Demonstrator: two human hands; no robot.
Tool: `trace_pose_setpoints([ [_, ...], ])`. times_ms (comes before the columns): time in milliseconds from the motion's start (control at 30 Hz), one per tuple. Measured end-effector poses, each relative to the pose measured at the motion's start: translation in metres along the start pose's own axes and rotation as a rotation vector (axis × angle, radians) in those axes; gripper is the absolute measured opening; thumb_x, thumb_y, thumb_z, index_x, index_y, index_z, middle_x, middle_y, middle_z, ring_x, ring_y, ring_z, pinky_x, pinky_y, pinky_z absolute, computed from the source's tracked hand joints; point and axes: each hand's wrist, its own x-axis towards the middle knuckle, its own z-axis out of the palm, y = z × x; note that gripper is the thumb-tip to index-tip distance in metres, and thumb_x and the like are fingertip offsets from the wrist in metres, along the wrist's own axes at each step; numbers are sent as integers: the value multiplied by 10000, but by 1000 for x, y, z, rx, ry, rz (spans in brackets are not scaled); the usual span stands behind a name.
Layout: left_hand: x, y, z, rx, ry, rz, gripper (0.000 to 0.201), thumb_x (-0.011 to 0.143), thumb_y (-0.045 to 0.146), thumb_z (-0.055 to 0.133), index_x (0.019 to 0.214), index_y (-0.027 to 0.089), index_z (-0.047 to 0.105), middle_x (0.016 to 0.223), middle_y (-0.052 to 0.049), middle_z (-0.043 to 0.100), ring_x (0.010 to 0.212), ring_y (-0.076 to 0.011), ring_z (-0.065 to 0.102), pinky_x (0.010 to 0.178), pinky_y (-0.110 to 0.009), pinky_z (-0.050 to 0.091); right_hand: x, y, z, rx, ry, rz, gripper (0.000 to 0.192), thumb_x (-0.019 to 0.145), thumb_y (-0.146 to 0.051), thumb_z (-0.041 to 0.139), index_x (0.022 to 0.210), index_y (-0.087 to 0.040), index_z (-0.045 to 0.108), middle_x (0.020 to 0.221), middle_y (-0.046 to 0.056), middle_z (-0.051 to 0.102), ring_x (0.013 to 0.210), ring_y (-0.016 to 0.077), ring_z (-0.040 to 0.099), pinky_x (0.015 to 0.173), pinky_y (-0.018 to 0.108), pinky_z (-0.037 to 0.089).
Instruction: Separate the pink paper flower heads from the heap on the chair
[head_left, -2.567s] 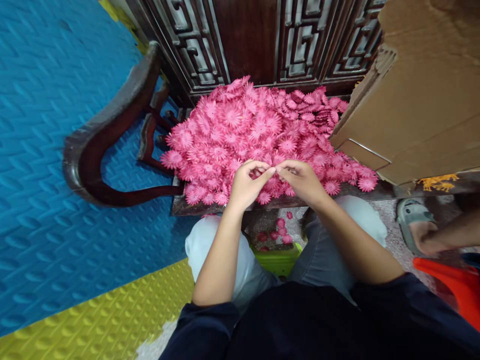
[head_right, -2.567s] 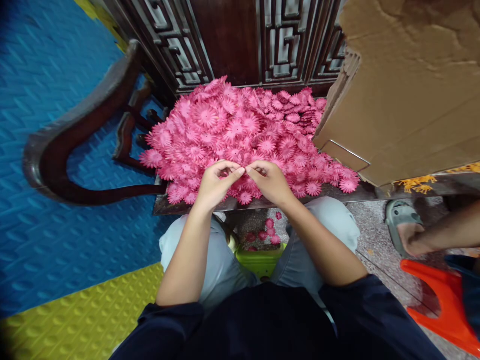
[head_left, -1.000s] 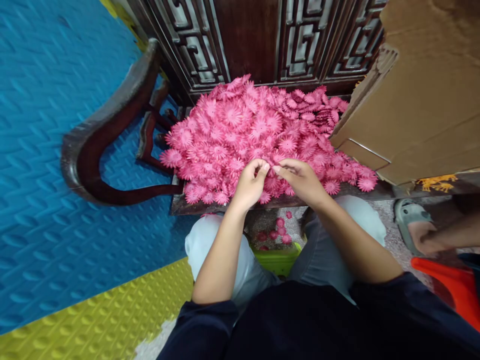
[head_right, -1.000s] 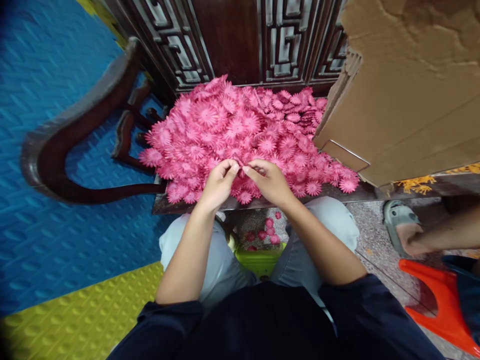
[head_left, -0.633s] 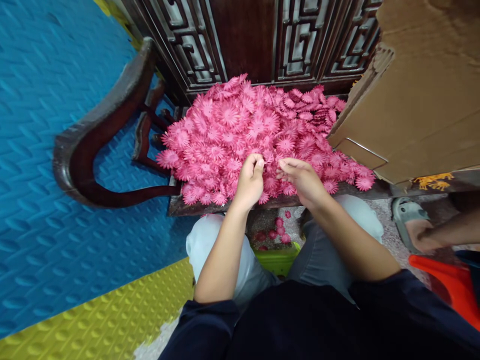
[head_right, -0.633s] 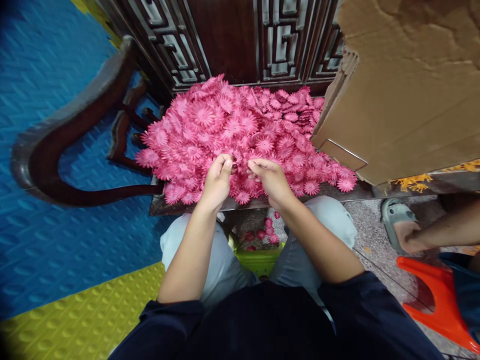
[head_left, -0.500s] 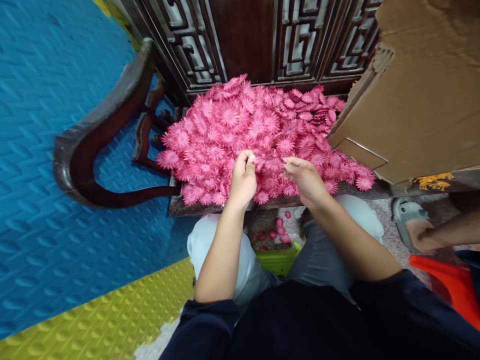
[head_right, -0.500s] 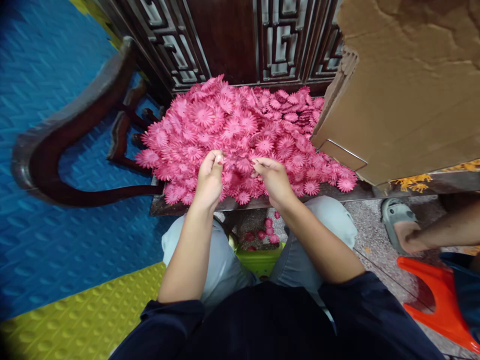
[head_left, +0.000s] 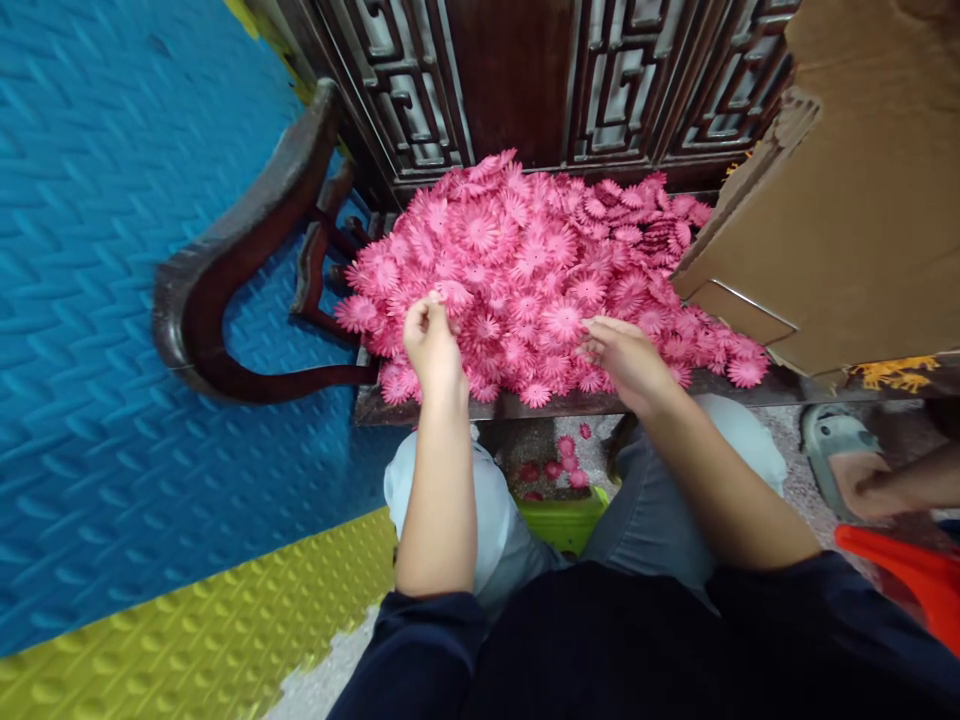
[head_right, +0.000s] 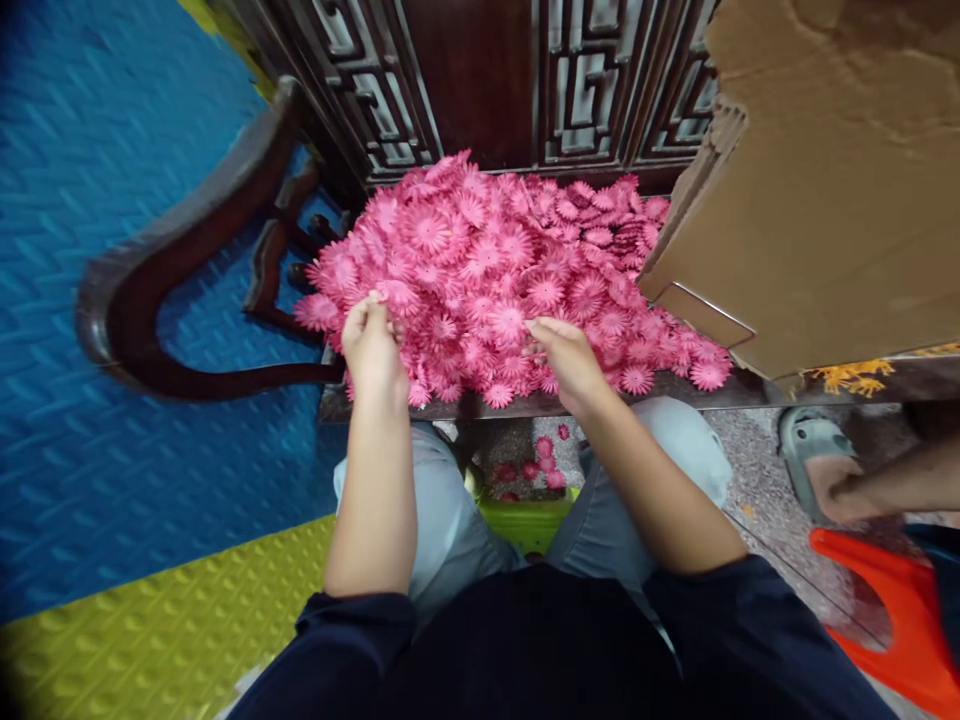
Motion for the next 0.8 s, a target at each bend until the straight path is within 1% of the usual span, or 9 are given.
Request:
trace_pose_setpoints([
  [100, 2, -17, 6, -3, -57, 25, 465, 694, 655, 494, 670, 191, 477, 551, 48, 417, 545, -76, 448, 540, -229, 325, -4, 3, 6, -2, -64, 19, 239, 604, -372, 669, 712, -202, 539, 599, -30, 529, 538, 100, 511, 502, 240, 370],
  [200, 4, -24, 10, -54, -81, -7, 466, 665, 650, 532, 737, 190, 533, 676, 11, 550, 608, -78, 534, 574, -215, 387, -5, 2, 5, 32, -74, 34, 228, 605, -359, 673, 712, -207, 540, 614, -31, 533, 547, 97, 515, 527, 245, 389],
  [267, 2, -23, 13, -105, -107, -54, 425, 676, 597, 572, 806, 192, 561, 800, -17, 614, 660, -82, 585, 604, -209, 419, -5, 1, 5, 79, -63, 51, 225, 591, -332, 683, 716, -206, 545, 640, -29, 544, 558, 94, 520, 540, 243, 398],
  [367, -6, -18, 16, -166, -184, -127, 414, 725, 535, 579, 1000, 225, 561, 975, -51, 655, 730, -105, 630, 644, -226, 452, -5, -1, 4, 101, -57, 65, 208, 587, -308, 674, 717, -203, 550, 645, -32, 548, 561, 93, 523, 547, 243, 401],
  [467, -11, -14, 15, -154, -244, -100, 461, 764, 540, 537, 1142, 277, 511, 1058, -56, 654, 787, -126, 641, 675, -250, 467, -4, -2, 5, 103, -49, 81, 177, 598, -302, 650, 700, -204, 544, 608, -41, 532, 546, 95, 520, 534, 241, 394],
  [567, -13, -9, 14, -78, -217, -28, 435, 769, 552, 517, 1100, 271, 555, 1019, -50, 653, 779, -119, 623, 651, -233, 453, -4, -2, 6, 120, -29, 115, 147, 605, -282, 640, 687, -204, 547, 583, -43, 529, 536, 98, 521, 522, 237, 385],
  [667, -21, -1, 15, -21, -194, 91, 337, 751, 489, 572, 945, 218, 623, 937, -39, 638, 791, -111, 586, 652, -209, 433, -5, -1, 9, 108, -26, 119, 148, 616, -276, 649, 692, -204, 544, 598, -38, 548, 537, 100, 526, 523, 238, 381],
  [733, -30, 7, 17, 14, -290, 182, 245, 726, 401, 629, 857, 194, 639, 840, -21, 622, 759, -101, 560, 665, -203, 424, -6, -1, 10, 100, -38, 103, 171, 612, -285, 667, 674, -200, 532, 606, -41, 549, 544, 96, 531, 530, 234, 376],
  [800, -40, 14, 19, 85, -450, 239, 188, 708, 327, 657, 830, 184, 646, 731, 1, 589, 674, -89, 524, 641, -203, 412, -8, 0, 11, 89, -77, 82, 202, 605, -307, 685, 651, -194, 525, 609, -45, 546, 557, 90, 534, 549, 228, 378],
])
